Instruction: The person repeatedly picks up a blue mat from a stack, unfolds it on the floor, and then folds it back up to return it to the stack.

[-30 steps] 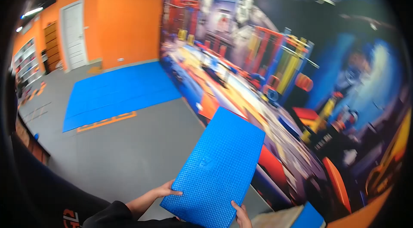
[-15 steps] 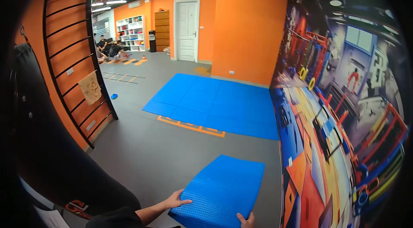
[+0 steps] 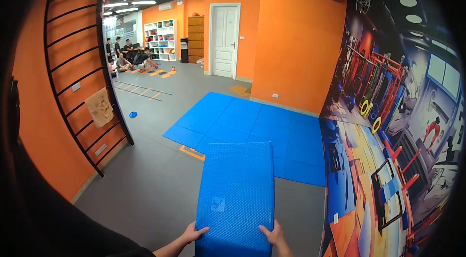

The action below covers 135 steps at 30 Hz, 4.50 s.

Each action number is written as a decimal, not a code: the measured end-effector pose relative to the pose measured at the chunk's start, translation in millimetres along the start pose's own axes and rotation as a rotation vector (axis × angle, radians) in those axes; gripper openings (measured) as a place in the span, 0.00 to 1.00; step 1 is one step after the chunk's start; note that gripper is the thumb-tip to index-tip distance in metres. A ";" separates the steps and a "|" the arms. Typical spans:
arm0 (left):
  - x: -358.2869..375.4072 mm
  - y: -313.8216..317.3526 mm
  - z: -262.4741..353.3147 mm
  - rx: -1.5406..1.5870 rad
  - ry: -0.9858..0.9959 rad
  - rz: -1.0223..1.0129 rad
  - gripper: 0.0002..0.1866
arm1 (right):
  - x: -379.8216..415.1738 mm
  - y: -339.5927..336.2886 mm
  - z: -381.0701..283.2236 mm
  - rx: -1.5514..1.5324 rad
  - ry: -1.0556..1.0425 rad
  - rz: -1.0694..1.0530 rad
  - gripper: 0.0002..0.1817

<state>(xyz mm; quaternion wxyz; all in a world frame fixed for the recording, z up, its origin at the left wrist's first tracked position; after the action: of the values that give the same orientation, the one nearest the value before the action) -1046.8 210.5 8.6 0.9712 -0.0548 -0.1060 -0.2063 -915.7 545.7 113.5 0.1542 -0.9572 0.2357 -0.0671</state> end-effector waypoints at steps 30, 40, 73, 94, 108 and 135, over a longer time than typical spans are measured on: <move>-529.5 60.9 198.0 -0.393 0.399 -0.230 0.34 | -394.2 -2.7 17.8 -0.806 0.405 0.368 0.28; -666.3 158.5 194.7 -0.227 0.414 -0.800 0.43 | -405.5 0.5 40.8 -0.684 0.678 0.771 0.24; -556.2 501.5 74.5 -0.829 0.969 -1.006 0.30 | 153.7 30.4 234.4 -0.102 1.248 1.837 0.20; -661.5 699.3 -219.0 -1.298 1.134 -0.666 0.38 | 309.2 21.8 648.1 0.888 2.147 1.271 0.49; -477.7 596.2 -639.6 -1.553 0.095 -1.237 0.55 | 49.0 127.2 844.9 0.002 1.663 0.731 0.60; -572.3 675.3 -567.6 -1.908 0.304 -1.224 0.41 | -49.2 70.2 859.6 0.012 1.426 0.845 0.59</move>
<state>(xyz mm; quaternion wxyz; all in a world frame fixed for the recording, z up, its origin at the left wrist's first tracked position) -1175.1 961.7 -716.0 0.2731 -0.6835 0.2036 -0.6456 -816.4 736.3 -723.2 -0.0149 -0.5150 0.6164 -0.5954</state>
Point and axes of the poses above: each hand's wrist, its own x-axis away from the middle knuckle, its own y-axis out of the palm, z = x × y, the point moved 1 cm from there along -x, towards the middle knuckle, and after that the axes turned 2 degrees about z, right-handed, at the moved point
